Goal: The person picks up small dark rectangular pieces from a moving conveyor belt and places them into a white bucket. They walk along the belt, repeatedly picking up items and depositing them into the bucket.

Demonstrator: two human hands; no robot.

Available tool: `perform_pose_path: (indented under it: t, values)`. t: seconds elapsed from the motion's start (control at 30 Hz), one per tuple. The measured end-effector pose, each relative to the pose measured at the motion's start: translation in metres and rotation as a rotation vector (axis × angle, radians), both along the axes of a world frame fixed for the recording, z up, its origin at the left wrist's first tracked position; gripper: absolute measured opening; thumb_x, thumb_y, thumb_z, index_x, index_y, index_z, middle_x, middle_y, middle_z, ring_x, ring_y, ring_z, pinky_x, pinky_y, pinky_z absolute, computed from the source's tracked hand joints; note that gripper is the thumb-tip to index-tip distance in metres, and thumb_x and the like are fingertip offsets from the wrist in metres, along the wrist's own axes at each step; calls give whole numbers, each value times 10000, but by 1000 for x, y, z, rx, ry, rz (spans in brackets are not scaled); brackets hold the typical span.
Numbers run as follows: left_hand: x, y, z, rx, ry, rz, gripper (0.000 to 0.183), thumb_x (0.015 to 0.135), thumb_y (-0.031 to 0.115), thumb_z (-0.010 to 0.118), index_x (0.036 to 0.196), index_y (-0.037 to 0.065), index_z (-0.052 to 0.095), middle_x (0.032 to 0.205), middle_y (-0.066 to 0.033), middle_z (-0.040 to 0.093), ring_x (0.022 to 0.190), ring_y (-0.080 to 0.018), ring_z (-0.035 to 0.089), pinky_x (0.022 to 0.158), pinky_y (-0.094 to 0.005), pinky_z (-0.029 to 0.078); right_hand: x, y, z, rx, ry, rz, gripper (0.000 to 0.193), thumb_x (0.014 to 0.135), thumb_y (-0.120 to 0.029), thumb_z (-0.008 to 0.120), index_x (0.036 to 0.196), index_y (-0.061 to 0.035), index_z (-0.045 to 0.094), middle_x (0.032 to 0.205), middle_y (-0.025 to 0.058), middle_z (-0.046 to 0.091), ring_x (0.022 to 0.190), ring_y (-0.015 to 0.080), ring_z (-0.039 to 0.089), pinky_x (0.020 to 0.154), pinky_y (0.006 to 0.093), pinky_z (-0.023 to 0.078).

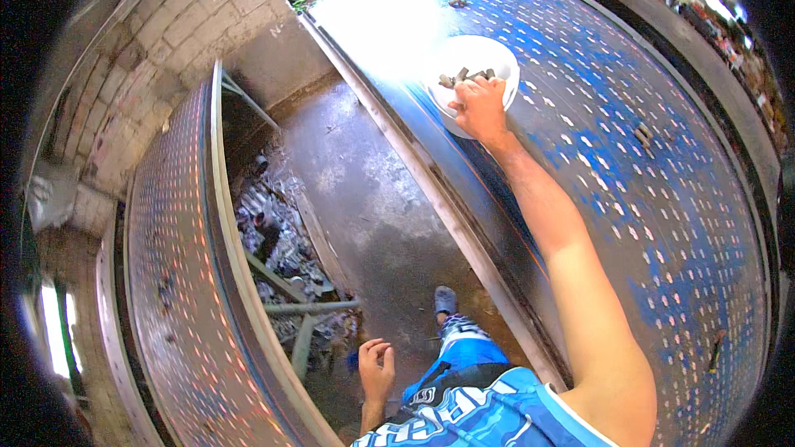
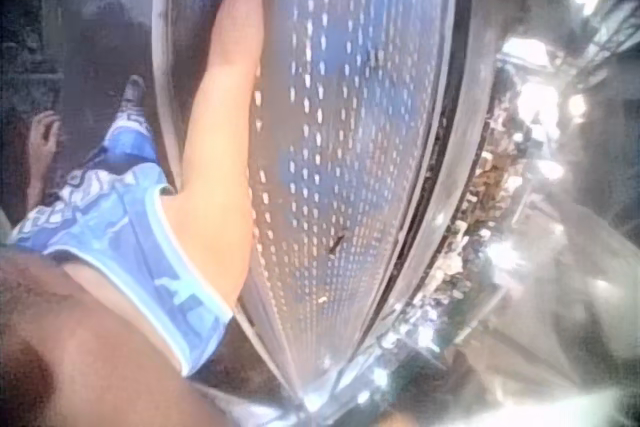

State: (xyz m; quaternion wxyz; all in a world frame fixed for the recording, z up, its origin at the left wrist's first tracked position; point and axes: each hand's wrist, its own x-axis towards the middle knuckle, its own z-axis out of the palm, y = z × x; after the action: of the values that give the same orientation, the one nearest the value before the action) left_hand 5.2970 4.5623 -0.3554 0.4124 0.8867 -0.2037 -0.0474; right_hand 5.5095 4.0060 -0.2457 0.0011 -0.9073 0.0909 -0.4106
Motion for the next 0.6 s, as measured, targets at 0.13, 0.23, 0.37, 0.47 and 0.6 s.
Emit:
perform_pose_path:
  t: [0.13,0.23,0.37,0.47,0.6]
  values:
    - [125,-41,40,-43,-29,-68,112,959,58,725,1059,6,724,1184,-169,688,1084,-315,675,919,-393,560,124,-36,8,75,27,27,382,796,-249,811,1160,-143,758,1047,40,794,1044,225,660,1007,501,352]
    - [216,-61,54,-6,-141,-55,90,968,50,709,1042,-2,712,1162,-168,697,1088,-315,676,920,-401,552,194,-67,11,67,-6,-7,359,811,-261,798,1153,-153,772,1060,36,796,1058,225,667,1003,502,366]
    - [316,-100,52,-139,62,97,68,994,38,677,1032,-10,705,1130,-154,711,1042,-307,683,931,-396,539,262,-94,5,55,21,-84,344,800,-263,796,1129,-165,781,1042,25,796,1074,224,676,955,486,413]
    - [388,-131,36,-182,-36,-20,61,997,30,678,1034,-10,707,1105,-153,720,1040,-300,691,915,-393,548,292,-105,13,-3,-46,-77,273,784,-250,804,1041,-162,776,1015,24,792,1029,232,673,938,479,411]
    - [494,-203,30,-279,-109,-413,62,980,20,702,1037,0,717,1078,-153,732,1035,-309,704,913,-403,555,321,-120,21,42,-39,-148,197,759,-218,812,927,-150,736,976,18,783,987,236,655,920,484,406]
